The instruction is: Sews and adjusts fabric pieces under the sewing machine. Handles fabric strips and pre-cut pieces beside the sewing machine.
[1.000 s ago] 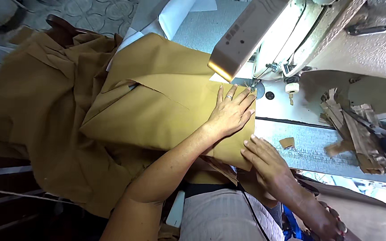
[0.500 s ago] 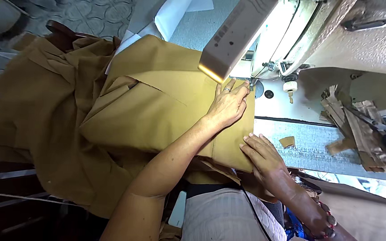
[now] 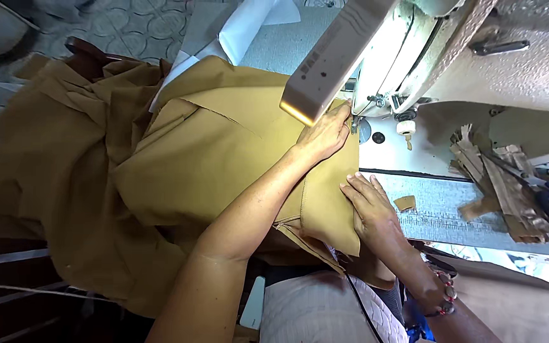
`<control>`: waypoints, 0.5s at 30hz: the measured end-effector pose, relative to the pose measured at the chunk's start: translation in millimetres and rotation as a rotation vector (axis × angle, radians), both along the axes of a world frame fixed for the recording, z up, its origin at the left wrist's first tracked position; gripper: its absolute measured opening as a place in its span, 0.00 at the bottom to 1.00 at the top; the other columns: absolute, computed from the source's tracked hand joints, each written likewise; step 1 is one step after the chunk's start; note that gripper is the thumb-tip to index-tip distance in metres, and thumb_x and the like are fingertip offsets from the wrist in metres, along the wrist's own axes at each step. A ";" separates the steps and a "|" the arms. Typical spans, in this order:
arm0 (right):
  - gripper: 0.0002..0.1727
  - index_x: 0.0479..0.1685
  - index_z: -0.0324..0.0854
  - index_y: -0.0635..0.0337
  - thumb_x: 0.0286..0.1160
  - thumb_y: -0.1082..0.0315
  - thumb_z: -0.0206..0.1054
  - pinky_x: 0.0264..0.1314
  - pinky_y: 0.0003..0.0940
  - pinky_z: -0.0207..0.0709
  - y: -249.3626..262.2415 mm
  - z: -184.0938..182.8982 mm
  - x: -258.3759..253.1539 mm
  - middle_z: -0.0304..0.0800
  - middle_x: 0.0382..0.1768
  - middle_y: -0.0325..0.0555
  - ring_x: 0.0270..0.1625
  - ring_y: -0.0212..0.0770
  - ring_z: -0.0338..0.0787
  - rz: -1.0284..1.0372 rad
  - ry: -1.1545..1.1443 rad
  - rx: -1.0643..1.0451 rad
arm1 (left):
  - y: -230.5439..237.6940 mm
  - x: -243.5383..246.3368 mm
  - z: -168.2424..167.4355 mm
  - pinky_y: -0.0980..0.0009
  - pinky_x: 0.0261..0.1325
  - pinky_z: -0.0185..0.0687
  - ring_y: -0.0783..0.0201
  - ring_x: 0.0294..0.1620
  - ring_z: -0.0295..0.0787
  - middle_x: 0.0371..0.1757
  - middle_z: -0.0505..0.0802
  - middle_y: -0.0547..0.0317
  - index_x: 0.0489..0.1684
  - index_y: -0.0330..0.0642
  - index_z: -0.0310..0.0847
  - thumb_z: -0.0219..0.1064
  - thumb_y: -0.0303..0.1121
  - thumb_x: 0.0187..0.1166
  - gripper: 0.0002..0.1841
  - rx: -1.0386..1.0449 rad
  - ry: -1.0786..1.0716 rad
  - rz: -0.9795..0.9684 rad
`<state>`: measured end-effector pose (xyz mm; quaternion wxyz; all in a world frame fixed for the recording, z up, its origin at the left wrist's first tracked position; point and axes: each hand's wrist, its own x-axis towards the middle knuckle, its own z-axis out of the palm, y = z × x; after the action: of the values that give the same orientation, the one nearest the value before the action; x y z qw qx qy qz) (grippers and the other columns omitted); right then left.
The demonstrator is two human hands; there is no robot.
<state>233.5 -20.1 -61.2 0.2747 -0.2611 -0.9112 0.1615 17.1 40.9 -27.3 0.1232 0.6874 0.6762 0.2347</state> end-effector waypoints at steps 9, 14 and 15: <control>0.18 0.59 0.89 0.68 0.72 0.78 0.62 0.83 0.65 0.66 0.8 0.7 2.2 0.88 0.69 0.61 0.78 0.61 0.82 0.047 0.022 -0.053 | -143.6 51.9 20.2 0.57 0.46 0.82 0.54 0.44 0.89 0.40 0.93 0.54 0.37 0.43 0.92 0.73 0.45 0.74 0.14 0.236 0.050 -0.253; 0.21 0.61 0.88 0.66 0.71 0.81 0.60 0.81 0.66 0.68 -0.3 -0.7 1.3 0.88 0.69 0.61 0.77 0.63 0.83 0.027 0.042 -0.043 | -172.5 48.4 -22.2 0.66 0.53 0.78 0.60 0.47 0.89 0.40 0.95 0.58 0.35 0.44 0.94 0.68 0.40 0.82 0.12 0.271 -0.100 -0.188; 0.21 0.61 0.88 0.67 0.71 0.80 0.59 0.82 0.66 0.67 -0.3 -0.2 1.9 0.88 0.69 0.61 0.77 0.63 0.83 0.028 0.059 -0.059 | -172.3 46.7 -22.7 0.68 0.55 0.78 0.62 0.48 0.88 0.40 0.95 0.58 0.35 0.43 0.95 0.68 0.40 0.82 0.13 0.270 -0.168 -0.176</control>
<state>235.4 -20.5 -61.4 0.2912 -0.2516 -0.9011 0.1996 63.8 -131.4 -50.0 0.1060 0.7322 0.5630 0.3683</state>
